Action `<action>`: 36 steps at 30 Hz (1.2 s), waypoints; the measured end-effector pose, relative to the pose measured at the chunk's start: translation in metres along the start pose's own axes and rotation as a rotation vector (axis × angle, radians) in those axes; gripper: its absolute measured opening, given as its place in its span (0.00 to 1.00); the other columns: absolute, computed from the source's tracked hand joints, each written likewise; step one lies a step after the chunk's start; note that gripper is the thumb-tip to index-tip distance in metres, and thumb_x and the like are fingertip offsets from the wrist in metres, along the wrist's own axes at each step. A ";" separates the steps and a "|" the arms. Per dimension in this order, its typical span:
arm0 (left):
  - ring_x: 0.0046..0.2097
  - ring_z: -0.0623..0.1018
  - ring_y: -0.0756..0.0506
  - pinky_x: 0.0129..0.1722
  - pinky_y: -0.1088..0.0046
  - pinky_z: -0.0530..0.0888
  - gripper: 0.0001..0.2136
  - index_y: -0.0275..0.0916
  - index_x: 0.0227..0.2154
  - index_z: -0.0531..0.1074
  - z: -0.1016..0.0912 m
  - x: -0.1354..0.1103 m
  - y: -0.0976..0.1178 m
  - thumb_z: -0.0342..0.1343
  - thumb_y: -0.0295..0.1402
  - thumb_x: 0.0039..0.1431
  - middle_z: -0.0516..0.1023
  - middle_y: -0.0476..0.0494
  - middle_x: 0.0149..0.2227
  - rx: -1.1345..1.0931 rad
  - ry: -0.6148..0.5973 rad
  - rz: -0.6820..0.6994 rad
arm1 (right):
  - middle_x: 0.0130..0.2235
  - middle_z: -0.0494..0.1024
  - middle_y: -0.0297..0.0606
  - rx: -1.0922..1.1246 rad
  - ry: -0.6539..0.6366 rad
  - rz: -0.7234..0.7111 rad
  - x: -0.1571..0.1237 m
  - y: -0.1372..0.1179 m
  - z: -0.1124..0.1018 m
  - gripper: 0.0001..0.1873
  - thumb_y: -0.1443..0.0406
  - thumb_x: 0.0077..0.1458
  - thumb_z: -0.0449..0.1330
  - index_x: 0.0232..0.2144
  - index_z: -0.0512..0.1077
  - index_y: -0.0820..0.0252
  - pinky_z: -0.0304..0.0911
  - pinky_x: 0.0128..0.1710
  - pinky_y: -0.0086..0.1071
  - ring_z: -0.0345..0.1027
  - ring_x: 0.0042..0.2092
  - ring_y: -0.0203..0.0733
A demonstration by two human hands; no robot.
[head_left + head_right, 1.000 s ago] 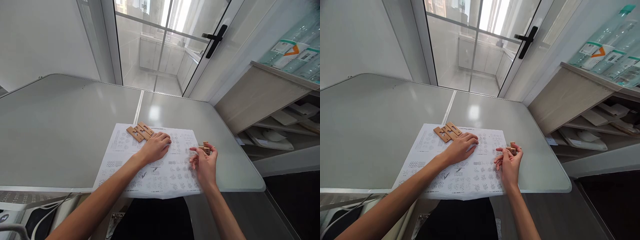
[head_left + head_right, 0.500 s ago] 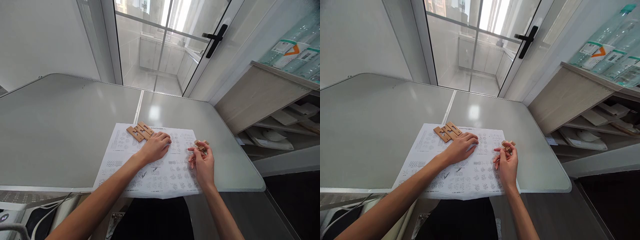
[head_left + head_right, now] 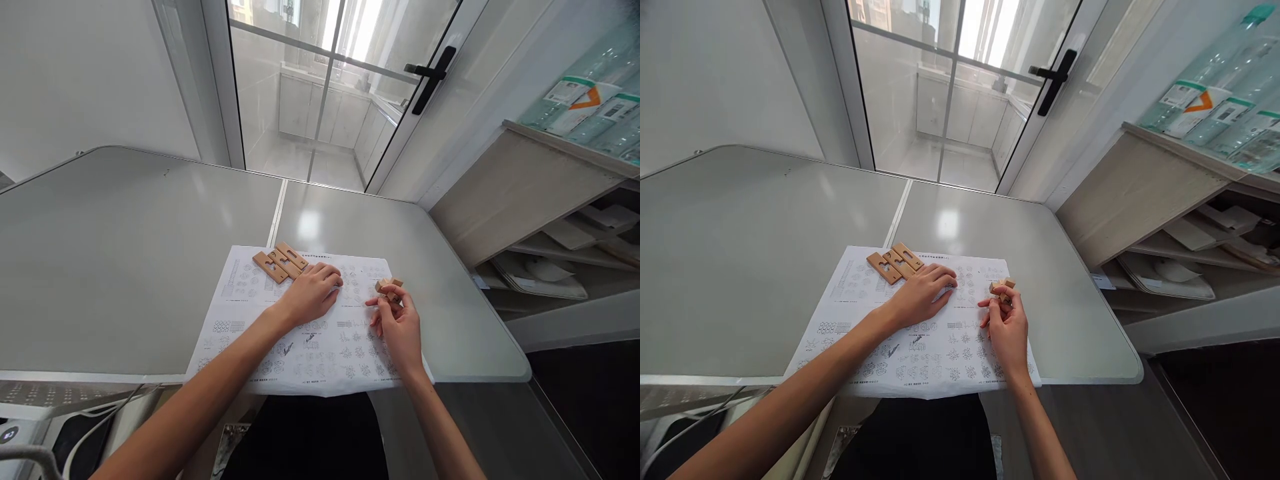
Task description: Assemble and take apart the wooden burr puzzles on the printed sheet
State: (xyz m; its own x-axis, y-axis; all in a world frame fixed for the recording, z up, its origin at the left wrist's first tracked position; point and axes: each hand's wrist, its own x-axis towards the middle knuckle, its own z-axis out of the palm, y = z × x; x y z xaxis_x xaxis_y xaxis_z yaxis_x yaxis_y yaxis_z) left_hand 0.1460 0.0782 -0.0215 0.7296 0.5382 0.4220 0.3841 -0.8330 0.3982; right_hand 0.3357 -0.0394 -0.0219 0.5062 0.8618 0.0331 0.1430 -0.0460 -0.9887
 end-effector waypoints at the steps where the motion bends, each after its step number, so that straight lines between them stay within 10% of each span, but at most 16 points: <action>1: 0.54 0.77 0.40 0.56 0.55 0.74 0.07 0.40 0.44 0.74 0.000 0.000 0.000 0.52 0.26 0.70 0.79 0.41 0.51 0.000 0.000 -0.002 | 0.38 0.82 0.37 -0.005 -0.005 0.001 0.000 0.000 0.000 0.14 0.56 0.62 0.62 0.46 0.67 0.53 0.61 0.19 0.28 0.67 0.23 0.34; 36: 0.57 0.76 0.37 0.57 0.55 0.73 0.15 0.40 0.56 0.67 -0.006 -0.002 0.008 0.56 0.34 0.69 0.78 0.38 0.54 -0.049 -0.056 0.014 | 0.37 0.83 0.35 -0.012 -0.465 -0.104 -0.010 -0.012 -0.001 0.09 0.57 0.65 0.63 0.43 0.70 0.51 0.69 0.32 0.34 0.68 0.27 0.38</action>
State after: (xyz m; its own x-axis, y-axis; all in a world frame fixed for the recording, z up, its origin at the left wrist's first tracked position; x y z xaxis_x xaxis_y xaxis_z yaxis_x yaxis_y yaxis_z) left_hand 0.1442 0.0710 -0.0145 0.7656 0.5172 0.3826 0.3462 -0.8325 0.4326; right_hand 0.3304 -0.0479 -0.0106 0.0542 0.9967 0.0600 0.1838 0.0491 -0.9817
